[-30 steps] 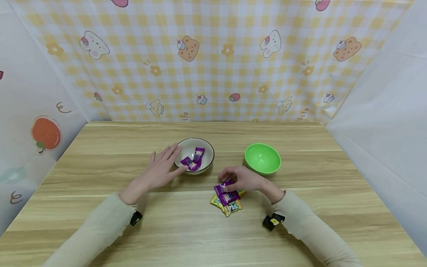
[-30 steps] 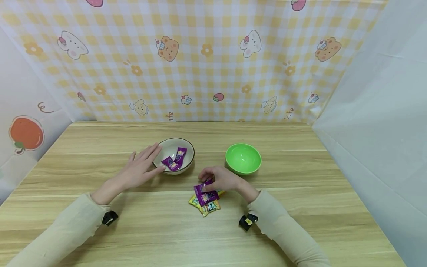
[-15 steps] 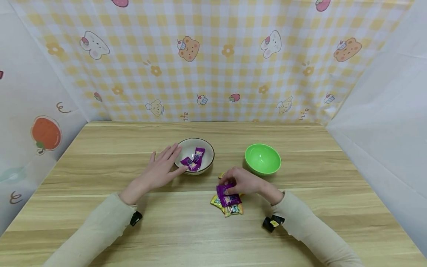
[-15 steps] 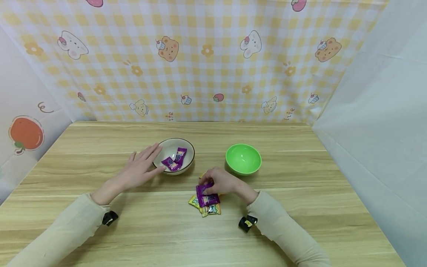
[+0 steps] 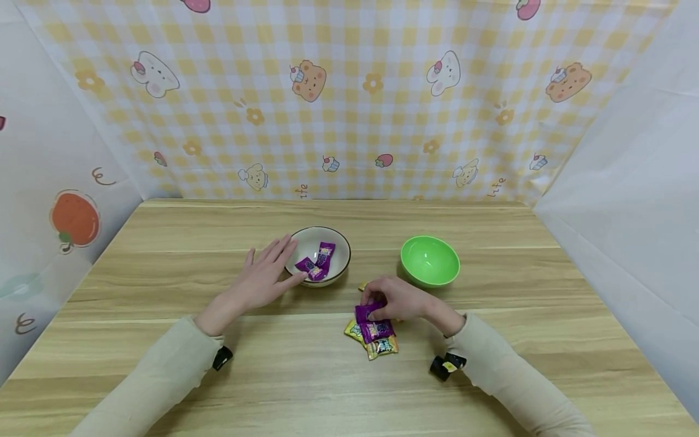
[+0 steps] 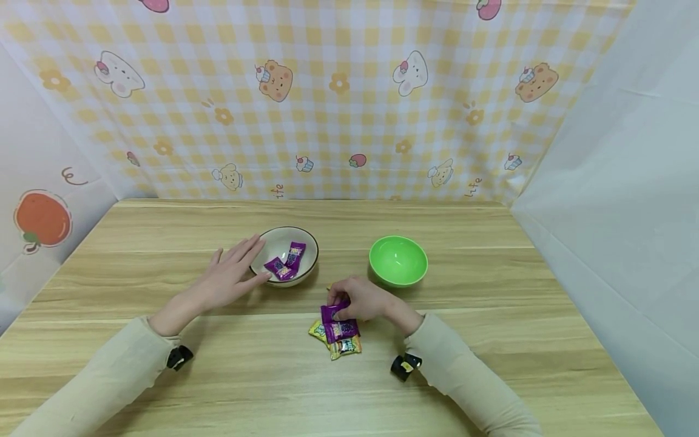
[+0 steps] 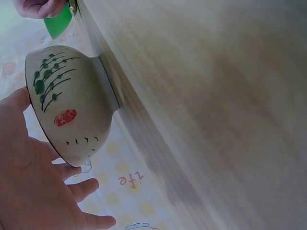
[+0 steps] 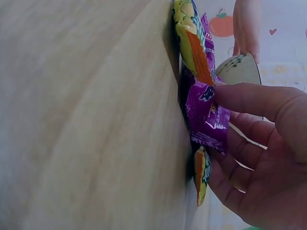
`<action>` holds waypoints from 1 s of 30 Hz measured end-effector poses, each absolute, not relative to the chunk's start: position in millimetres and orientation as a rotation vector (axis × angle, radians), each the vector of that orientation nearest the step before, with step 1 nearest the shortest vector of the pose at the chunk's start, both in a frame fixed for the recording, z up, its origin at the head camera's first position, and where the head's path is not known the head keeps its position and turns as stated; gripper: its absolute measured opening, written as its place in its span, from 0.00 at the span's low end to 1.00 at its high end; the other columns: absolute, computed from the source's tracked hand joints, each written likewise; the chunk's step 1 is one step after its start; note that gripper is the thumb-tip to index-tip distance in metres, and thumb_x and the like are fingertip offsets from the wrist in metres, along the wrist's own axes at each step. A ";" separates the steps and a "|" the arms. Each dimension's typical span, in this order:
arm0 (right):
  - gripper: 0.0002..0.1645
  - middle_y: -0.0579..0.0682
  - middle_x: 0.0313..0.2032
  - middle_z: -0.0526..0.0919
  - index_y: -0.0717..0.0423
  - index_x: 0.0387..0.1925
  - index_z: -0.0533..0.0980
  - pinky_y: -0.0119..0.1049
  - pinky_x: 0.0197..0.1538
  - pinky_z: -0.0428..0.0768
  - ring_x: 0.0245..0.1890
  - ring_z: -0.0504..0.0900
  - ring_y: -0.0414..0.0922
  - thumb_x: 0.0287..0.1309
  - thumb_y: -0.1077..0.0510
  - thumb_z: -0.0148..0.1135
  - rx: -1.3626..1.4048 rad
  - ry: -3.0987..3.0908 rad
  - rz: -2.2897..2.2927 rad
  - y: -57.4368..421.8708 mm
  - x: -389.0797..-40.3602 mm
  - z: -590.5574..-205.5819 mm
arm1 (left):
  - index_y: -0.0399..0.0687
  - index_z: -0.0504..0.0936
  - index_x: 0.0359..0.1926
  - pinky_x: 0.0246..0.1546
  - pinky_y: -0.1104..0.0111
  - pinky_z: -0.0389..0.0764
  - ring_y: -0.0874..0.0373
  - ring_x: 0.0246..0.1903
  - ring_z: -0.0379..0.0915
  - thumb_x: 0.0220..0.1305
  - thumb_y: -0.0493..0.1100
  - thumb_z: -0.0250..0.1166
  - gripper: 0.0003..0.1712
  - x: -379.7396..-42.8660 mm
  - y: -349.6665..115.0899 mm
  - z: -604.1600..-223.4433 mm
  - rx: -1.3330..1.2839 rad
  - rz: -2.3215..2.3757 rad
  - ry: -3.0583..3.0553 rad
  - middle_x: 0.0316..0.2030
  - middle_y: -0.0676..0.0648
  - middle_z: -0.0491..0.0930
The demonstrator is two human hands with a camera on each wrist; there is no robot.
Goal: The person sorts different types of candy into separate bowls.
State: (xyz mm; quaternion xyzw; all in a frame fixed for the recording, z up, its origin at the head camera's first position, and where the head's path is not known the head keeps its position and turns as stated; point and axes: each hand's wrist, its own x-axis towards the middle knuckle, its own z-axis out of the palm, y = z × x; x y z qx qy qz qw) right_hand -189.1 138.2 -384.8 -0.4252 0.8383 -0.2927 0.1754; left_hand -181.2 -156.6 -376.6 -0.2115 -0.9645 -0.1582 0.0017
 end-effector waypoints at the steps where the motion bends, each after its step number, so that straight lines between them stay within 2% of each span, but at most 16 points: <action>1: 0.10 0.41 0.30 0.75 0.53 0.34 0.75 0.31 0.37 0.72 0.31 0.72 0.37 0.46 0.62 0.65 -1.191 2.369 -0.841 138.4 -189.2 -385.1 | 0.44 0.46 0.67 0.53 0.40 0.36 0.43 0.63 0.37 0.60 0.64 0.47 0.44 -181.2 -156.5 -376.7 -0.664 -0.495 -3.027 0.66 0.42 0.41; 17: 0.10 0.44 0.27 0.76 0.55 0.34 0.75 0.33 0.35 0.74 0.29 0.74 0.40 0.48 0.62 0.64 -1.042 2.261 -1.037 145.0 -194.7 -385.1 | 0.45 0.46 0.68 0.53 0.40 0.36 0.43 0.63 0.38 0.60 0.66 0.45 0.44 -180.5 -156.4 -375.8 -0.661 -0.509 -3.030 0.67 0.44 0.40; 23: 0.12 0.48 0.28 0.76 0.60 0.36 0.74 0.34 0.35 0.75 0.30 0.74 0.43 0.48 0.63 0.64 -0.954 2.213 -1.159 146.8 -195.9 -379.5 | 0.44 0.46 0.68 0.54 0.41 0.35 0.44 0.63 0.38 0.60 0.66 0.44 0.44 -180.4 -155.8 -375.7 -0.653 -0.514 -3.034 0.67 0.44 0.40; 28: 0.12 0.53 0.29 0.76 0.67 0.37 0.73 0.34 0.34 0.74 0.30 0.74 0.47 0.48 0.68 0.62 -0.841 2.202 -1.281 144.4 -191.6 -356.4 | 0.45 0.46 0.68 0.53 0.40 0.35 0.43 0.63 0.37 0.59 0.66 0.44 0.45 -180.9 -156.2 -375.9 -0.653 -0.516 -3.034 0.67 0.44 0.40; 30: 0.13 0.52 0.29 0.76 0.66 0.38 0.73 0.33 0.34 0.74 0.30 0.74 0.46 0.49 0.66 0.62 -0.774 2.214 -1.318 145.0 -194.5 -354.6 | 0.44 0.46 0.68 0.53 0.40 0.35 0.43 0.63 0.38 0.59 0.67 0.44 0.45 -181.2 -156.3 -376.2 -0.655 -0.512 -3.033 0.67 0.43 0.40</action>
